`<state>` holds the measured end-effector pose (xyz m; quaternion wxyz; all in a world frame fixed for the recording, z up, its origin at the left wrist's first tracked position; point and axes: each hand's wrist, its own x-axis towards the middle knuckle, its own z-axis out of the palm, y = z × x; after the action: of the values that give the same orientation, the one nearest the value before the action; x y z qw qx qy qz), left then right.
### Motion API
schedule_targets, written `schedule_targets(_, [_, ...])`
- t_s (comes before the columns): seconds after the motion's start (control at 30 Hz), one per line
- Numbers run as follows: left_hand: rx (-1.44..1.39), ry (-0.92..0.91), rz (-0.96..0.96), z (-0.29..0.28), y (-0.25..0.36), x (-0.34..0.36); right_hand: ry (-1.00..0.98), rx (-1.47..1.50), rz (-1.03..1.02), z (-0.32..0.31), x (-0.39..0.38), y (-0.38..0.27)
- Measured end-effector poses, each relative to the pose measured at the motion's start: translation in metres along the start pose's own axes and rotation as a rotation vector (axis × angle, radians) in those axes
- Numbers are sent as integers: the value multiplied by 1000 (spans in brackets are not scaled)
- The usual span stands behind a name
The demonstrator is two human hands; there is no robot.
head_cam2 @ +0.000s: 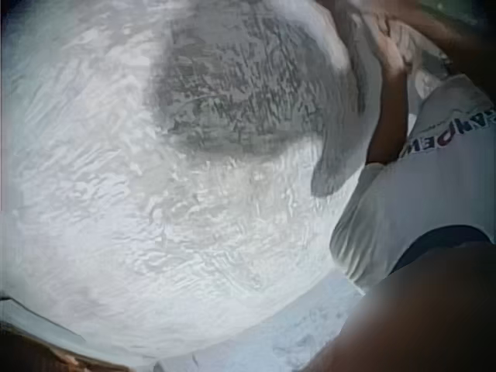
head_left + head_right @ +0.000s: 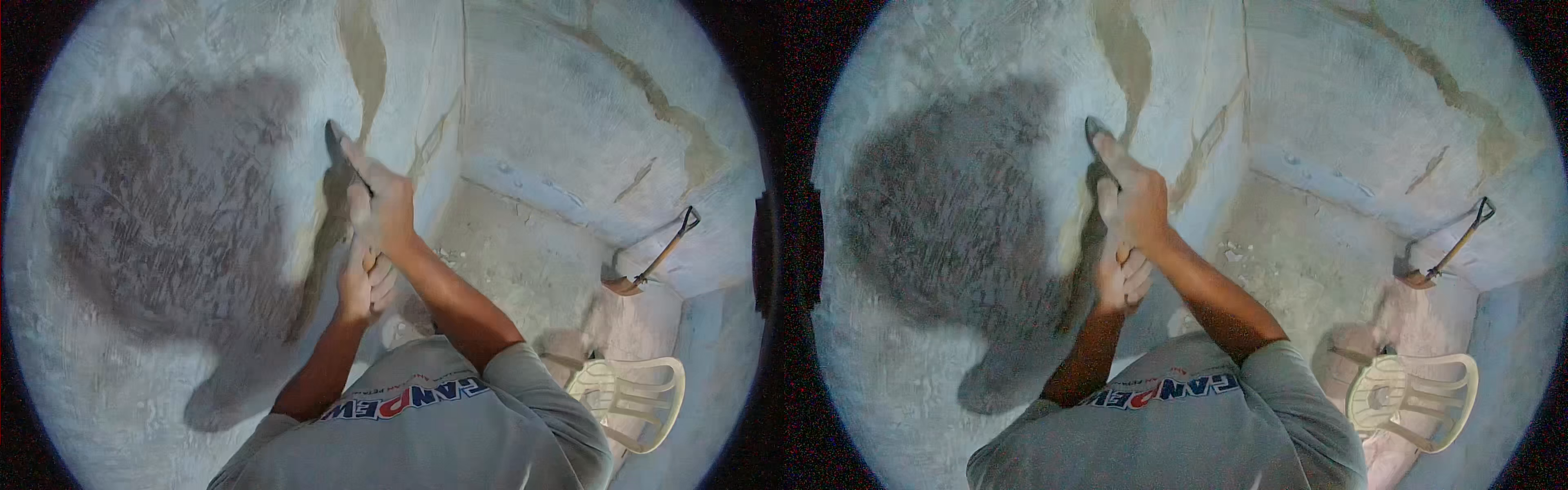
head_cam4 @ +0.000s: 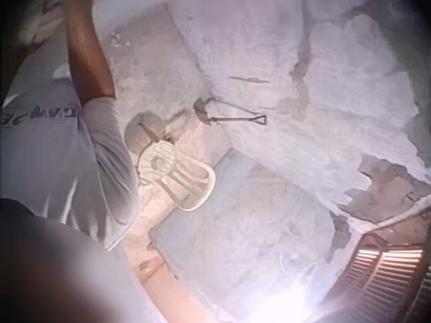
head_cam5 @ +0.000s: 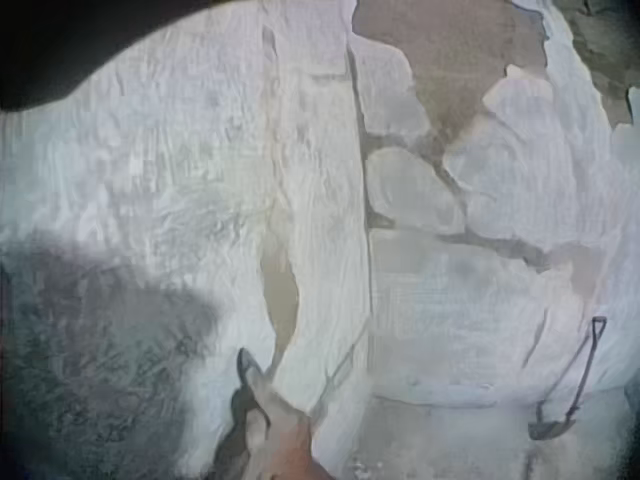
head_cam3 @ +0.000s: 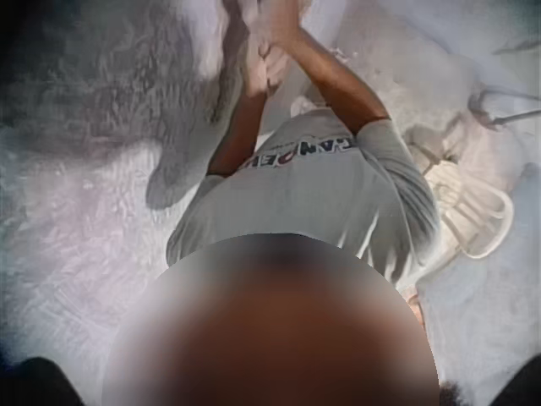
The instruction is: The person patches and smooths a wall with a trowel, applying patching material to the surface.
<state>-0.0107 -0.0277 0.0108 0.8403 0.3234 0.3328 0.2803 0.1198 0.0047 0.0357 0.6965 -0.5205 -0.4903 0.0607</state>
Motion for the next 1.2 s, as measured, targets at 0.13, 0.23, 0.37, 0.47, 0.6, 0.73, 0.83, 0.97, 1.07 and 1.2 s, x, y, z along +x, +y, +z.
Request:
schedule_targets(0.13, [-63, -26, -18, -2, 13, -2, 42, -115, -143, 10, 0, -4])
schedule_targets(0.23, [-122, 10, -108, 5, 14, 2, -2, -68, -51, 0, 8, -12])
schedule_targets(0.37, [-105, 103, -99, -6, 0, -7, 17, -17, -185, 7, -11, -10])
schedule_targets(0.47, [53, -37, -92, -13, 18, -6, 81, -126, -191, 17, 1, -1])
schedule_targets(0.6, [-3, -93, -8, -4, 31, 29, 80, -153, -103, 10, 23, -9])
schedule_targets(0.73, [-59, -2, -10, -5, 4, -7, 84, -143, -249, 10, -4, -9])
schedule_targets(0.83, [46, 61, 3, -1, 13, -14, 54, -166, -326, 14, 3, -16])
schedule_targets(0.97, [-12, -88, 27, 11, 39, 19, 75, -179, -216, 12, 32, -8])
schedule_targets(1.07, [-18, -67, 44, -15, 3, 10, 18, -158, -209, 6, 9, -12])
schedule_targets(1.2, [-42, -70, -3, 0, 24, 11, 44, -81, -271, 13, 19, -5])
